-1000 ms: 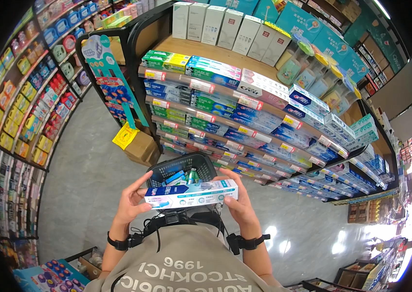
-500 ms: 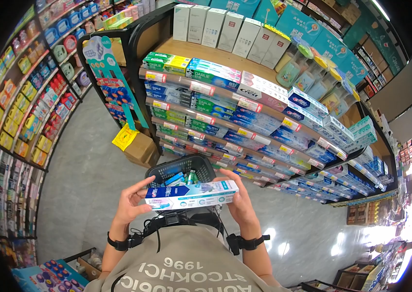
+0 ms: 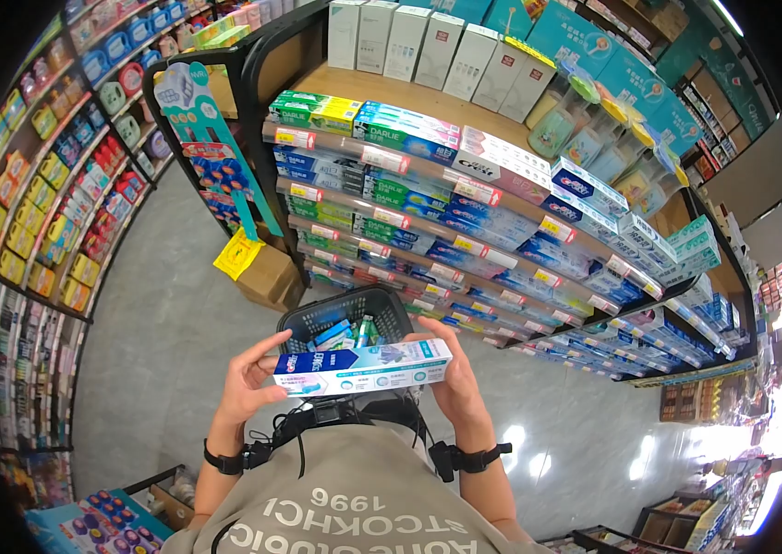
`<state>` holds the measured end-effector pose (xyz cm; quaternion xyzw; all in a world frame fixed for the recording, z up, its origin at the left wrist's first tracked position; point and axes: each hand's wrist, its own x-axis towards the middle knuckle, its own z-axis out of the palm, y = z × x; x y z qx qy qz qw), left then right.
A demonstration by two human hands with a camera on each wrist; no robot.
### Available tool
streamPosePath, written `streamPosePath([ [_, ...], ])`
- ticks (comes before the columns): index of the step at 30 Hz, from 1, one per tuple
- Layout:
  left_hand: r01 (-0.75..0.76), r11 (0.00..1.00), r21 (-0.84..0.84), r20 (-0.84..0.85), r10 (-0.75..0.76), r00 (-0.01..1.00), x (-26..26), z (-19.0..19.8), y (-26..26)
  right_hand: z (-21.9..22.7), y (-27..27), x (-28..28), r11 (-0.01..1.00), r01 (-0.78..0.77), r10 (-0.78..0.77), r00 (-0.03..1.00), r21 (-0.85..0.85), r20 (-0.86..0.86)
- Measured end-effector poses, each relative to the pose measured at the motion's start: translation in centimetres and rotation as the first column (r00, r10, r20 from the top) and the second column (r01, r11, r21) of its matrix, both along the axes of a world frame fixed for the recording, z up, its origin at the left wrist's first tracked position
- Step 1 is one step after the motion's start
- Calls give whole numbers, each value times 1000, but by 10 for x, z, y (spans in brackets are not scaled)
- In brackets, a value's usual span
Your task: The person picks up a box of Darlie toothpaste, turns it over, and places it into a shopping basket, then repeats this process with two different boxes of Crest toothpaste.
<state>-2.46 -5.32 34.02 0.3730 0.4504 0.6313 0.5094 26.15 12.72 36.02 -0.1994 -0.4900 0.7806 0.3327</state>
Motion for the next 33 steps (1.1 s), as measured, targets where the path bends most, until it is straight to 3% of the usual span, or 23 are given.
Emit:
streamPosePath([
  [33,-14,1000,-6,-7,14,1000,3,4,3,1,5,4,1000,-4,4,1000,-1,26],
])
